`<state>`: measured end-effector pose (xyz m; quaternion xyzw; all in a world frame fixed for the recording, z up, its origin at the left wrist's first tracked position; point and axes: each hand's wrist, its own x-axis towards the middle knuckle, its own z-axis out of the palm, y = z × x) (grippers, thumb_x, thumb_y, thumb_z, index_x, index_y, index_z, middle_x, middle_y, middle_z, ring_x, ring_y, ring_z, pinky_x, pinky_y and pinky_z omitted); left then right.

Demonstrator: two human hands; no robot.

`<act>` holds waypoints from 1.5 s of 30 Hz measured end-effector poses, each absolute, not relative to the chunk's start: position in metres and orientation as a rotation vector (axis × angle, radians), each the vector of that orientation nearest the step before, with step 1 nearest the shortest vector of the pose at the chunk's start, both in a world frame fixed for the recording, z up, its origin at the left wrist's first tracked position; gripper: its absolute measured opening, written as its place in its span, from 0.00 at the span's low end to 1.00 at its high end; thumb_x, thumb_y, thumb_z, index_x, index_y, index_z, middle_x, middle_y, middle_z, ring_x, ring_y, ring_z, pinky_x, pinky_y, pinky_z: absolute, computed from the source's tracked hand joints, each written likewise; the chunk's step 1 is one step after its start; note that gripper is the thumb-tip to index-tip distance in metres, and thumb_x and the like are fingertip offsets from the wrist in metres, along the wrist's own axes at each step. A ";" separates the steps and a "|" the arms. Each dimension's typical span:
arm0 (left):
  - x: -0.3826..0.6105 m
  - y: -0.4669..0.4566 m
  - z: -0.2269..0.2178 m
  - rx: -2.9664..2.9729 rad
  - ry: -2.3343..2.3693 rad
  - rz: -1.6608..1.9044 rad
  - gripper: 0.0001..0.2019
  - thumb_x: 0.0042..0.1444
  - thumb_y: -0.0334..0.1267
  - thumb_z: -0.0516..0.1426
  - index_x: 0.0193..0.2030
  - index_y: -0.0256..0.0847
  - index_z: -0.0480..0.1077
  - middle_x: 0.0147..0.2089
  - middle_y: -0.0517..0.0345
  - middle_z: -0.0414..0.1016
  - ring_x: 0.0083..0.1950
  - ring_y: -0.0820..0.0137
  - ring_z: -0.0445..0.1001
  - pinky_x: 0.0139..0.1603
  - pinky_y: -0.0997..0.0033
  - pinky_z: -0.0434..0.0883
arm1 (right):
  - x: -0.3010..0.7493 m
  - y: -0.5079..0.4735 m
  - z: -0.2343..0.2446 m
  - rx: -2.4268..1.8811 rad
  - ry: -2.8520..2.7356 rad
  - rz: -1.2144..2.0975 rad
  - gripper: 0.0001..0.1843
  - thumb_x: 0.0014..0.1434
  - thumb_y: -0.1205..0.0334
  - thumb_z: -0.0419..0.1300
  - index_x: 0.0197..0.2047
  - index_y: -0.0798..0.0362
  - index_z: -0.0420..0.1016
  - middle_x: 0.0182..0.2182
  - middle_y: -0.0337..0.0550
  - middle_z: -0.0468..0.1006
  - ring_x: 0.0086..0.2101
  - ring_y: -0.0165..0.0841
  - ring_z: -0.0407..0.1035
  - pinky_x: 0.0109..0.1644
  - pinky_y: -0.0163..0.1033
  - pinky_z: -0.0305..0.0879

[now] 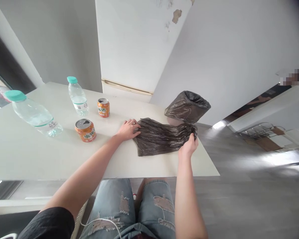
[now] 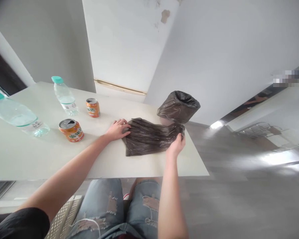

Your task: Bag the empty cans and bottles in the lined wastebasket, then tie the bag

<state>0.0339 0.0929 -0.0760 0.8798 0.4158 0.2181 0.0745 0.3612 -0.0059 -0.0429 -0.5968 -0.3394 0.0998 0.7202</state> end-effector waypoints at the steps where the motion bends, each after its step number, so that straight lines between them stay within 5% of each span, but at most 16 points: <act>1: 0.034 0.093 -0.077 2.636 1.247 0.644 0.16 0.68 0.52 0.58 0.55 0.50 0.79 0.60 0.48 0.73 0.60 0.53 0.71 0.61 0.50 0.67 | 0.348 -0.006 -0.035 -1.378 -0.867 0.143 0.30 0.71 0.47 0.49 0.67 0.54 0.72 0.61 0.54 0.79 0.62 0.45 0.72 0.71 0.59 0.66; 7: 0.035 0.098 -0.079 2.562 1.281 0.687 0.17 0.72 0.47 0.52 0.60 0.49 0.76 0.59 0.47 0.74 0.61 0.54 0.71 0.60 0.51 0.67 | 0.238 0.003 -0.038 -1.797 -1.785 0.194 0.36 0.76 0.48 0.43 0.79 0.59 0.55 0.78 0.57 0.53 0.77 0.49 0.47 0.80 0.58 0.46; 11: 0.033 0.095 -0.073 2.520 1.234 0.762 0.20 0.75 0.46 0.47 0.66 0.48 0.71 0.62 0.48 0.74 0.62 0.55 0.70 0.62 0.53 0.67 | 0.209 0.004 -0.056 -1.819 -2.094 0.493 0.51 0.70 0.45 0.57 0.82 0.65 0.41 0.79 0.66 0.44 0.79 0.56 0.37 0.80 0.64 0.45; 13: 0.034 0.091 -0.070 2.532 1.153 0.787 0.21 0.76 0.47 0.46 0.67 0.50 0.70 0.64 0.50 0.73 0.63 0.56 0.70 0.63 0.54 0.67 | 0.221 -0.002 -0.048 -1.701 -2.128 0.522 0.51 0.70 0.42 0.58 0.83 0.60 0.41 0.80 0.61 0.45 0.79 0.53 0.37 0.80 0.63 0.46; 18: 0.042 0.084 -0.070 2.663 0.984 0.677 0.20 0.73 0.48 0.52 0.68 0.54 0.72 0.69 0.53 0.71 0.67 0.57 0.69 0.69 0.53 0.64 | 0.271 0.005 -0.008 -1.607 -2.030 0.347 0.36 0.78 0.42 0.41 0.80 0.50 0.56 0.78 0.48 0.55 0.78 0.41 0.46 0.81 0.53 0.46; 24: 0.043 0.094 -0.085 2.622 1.246 0.612 0.20 0.70 0.41 0.54 0.66 0.50 0.74 0.71 0.51 0.71 0.72 0.53 0.67 0.72 0.48 0.64 | 0.287 0.056 -0.041 -1.704 -2.431 0.268 0.40 0.76 0.38 0.45 0.82 0.49 0.49 0.82 0.47 0.39 0.79 0.49 0.31 0.81 0.63 0.35; 33: 0.044 0.094 -0.086 2.572 1.370 0.543 0.22 0.73 0.41 0.50 0.71 0.50 0.69 0.76 0.50 0.65 0.77 0.52 0.62 0.79 0.38 0.54 | 0.299 0.079 -0.069 -1.576 -2.558 0.335 0.42 0.75 0.33 0.46 0.82 0.43 0.48 0.81 0.44 0.43 0.79 0.46 0.35 0.81 0.64 0.34; 37: 0.041 0.096 -0.077 2.548 1.346 0.764 0.21 0.72 0.43 0.54 0.69 0.48 0.70 0.74 0.48 0.66 0.73 0.54 0.65 0.75 0.47 0.62 | 0.311 0.089 -0.062 -1.428 -2.358 0.337 0.35 0.77 0.42 0.48 0.81 0.41 0.54 0.79 0.43 0.53 0.78 0.46 0.45 0.80 0.65 0.42; 41: 0.029 0.106 -0.074 2.485 1.303 1.004 0.15 0.69 0.35 0.54 0.54 0.46 0.80 0.58 0.48 0.75 0.60 0.58 0.73 0.67 0.53 0.70 | 0.350 0.099 -0.062 -1.273 -2.046 0.295 0.20 0.71 0.63 0.54 0.55 0.46 0.86 0.56 0.46 0.84 0.58 0.44 0.73 0.68 0.57 0.66; 43: 0.018 0.113 -0.076 2.531 1.139 0.947 0.20 0.62 0.24 0.50 0.46 0.46 0.82 0.54 0.51 0.78 0.57 0.61 0.75 0.64 0.55 0.71 | 0.373 0.101 -0.064 -1.160 -2.087 0.448 0.20 0.65 0.70 0.54 0.40 0.47 0.89 0.42 0.46 0.86 0.46 0.41 0.76 0.58 0.52 0.72; 45: 0.007 0.119 -0.079 2.575 1.024 0.883 0.26 0.54 0.18 0.48 0.43 0.47 0.83 0.54 0.54 0.80 0.57 0.61 0.75 0.63 0.55 0.71 | 0.391 0.101 -0.065 -1.069 -2.172 0.657 0.19 0.62 0.72 0.56 0.38 0.48 0.89 0.41 0.45 0.85 0.42 0.39 0.76 0.53 0.48 0.73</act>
